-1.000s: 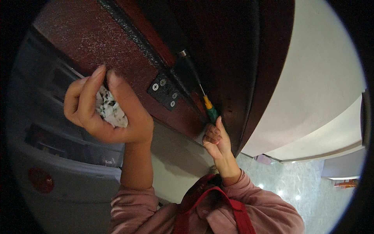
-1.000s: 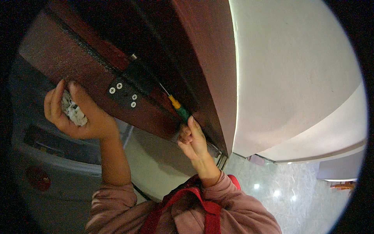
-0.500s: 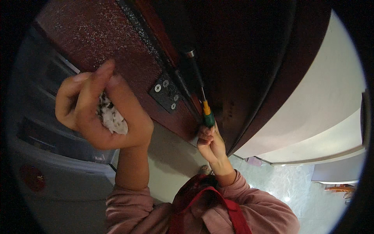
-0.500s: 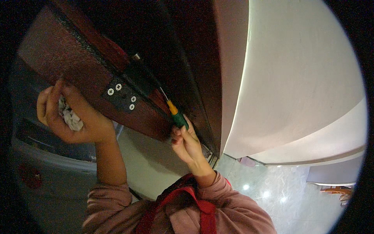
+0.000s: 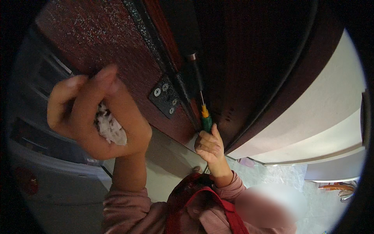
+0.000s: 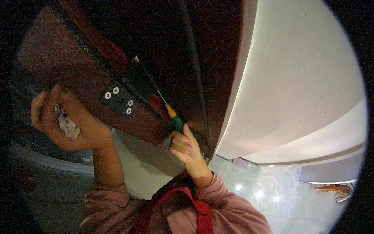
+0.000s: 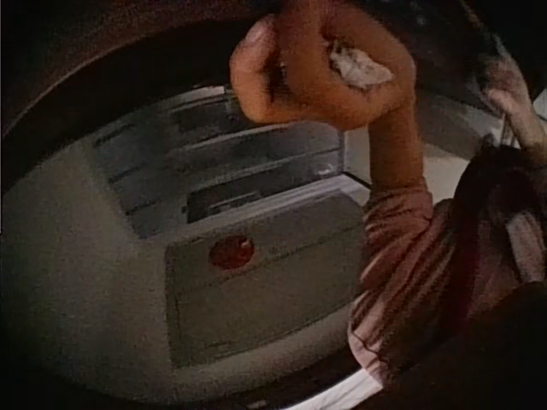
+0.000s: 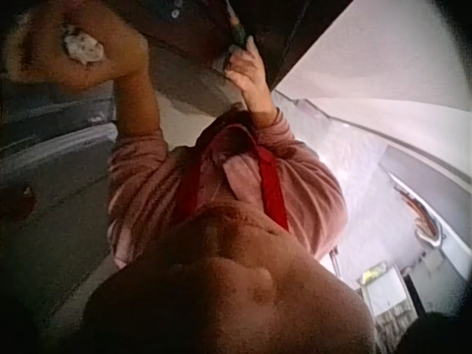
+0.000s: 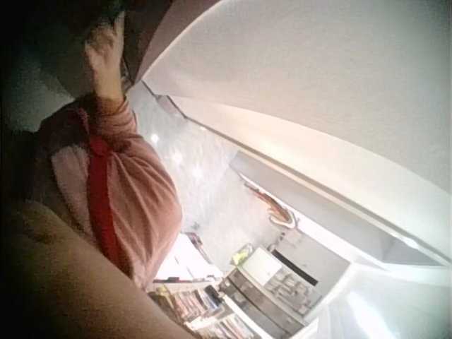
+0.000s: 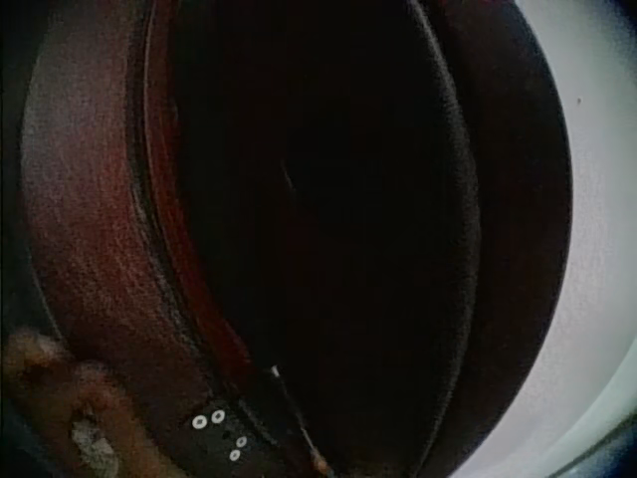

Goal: The person uses a screwdriver to tighten screws on a door hinge while holding a tissue in the other hand. They repeatedly wipe the hinge area and continue adjusting the screws throughout the clip.

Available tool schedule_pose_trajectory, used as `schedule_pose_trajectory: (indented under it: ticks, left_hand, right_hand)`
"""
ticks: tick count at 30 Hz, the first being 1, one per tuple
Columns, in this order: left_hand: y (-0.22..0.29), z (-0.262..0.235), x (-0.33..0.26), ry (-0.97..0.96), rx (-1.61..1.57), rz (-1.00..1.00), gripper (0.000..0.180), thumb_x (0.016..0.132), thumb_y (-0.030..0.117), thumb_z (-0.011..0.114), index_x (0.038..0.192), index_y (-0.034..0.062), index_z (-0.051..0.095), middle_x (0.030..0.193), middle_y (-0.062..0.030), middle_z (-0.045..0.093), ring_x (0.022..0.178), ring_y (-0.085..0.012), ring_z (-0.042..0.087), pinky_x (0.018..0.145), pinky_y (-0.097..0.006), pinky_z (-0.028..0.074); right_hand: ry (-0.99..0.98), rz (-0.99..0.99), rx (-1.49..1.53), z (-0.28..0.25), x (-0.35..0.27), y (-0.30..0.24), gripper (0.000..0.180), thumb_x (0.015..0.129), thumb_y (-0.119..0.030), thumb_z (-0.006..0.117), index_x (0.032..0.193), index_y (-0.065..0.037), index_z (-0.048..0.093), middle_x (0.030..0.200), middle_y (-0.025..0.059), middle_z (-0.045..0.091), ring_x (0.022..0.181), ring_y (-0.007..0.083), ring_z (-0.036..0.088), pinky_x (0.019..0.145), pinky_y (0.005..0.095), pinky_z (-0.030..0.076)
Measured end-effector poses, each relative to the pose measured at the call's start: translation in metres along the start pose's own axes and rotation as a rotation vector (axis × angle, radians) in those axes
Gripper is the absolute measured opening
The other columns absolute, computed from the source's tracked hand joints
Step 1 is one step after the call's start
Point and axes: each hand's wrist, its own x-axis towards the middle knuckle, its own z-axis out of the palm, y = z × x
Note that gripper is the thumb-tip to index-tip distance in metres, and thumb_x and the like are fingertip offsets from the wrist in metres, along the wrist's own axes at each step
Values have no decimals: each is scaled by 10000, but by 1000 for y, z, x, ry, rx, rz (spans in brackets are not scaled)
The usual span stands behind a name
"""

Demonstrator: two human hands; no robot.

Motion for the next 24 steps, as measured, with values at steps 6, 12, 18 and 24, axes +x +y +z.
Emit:
schedule_pose_trajectory:
  ticks: [6,12,18,24]
  left_hand:
    - [4,-1,-10,46,-40,-48,136,884,16,601,1004,-45,618,1091,-156,520,1066,-231,499,934,-356,438]
    - [0,-3,-10,47,-31,-20,145,882,16,601,1015,-41,620,1073,-144,528,1051,-223,500,919,-346,437]
    - [6,0,-11,119,-36,-37,141,878,17,595,1007,-30,628,1064,-125,536,1034,-220,510,921,-345,427]
    - [21,3,3,148,-27,-85,157,861,15,602,1009,-32,629,1066,-132,538,1022,-223,522,926,-359,424]
  right_hand:
    - [665,-280,-259,28,6,23,303,974,-392,484,1000,-100,561,640,-27,553,427,37,431,461,189,392]
    - [640,-436,-438,42,2,40,292,983,-328,489,1208,-144,508,627,-44,497,417,45,400,413,194,368]
    - [683,-510,-497,59,-6,55,351,956,-300,554,1255,-127,498,543,-42,402,368,74,342,366,226,301]
    - [729,-535,-549,74,-1,59,340,936,-286,592,1222,-115,522,515,-33,381,345,80,338,338,244,284]
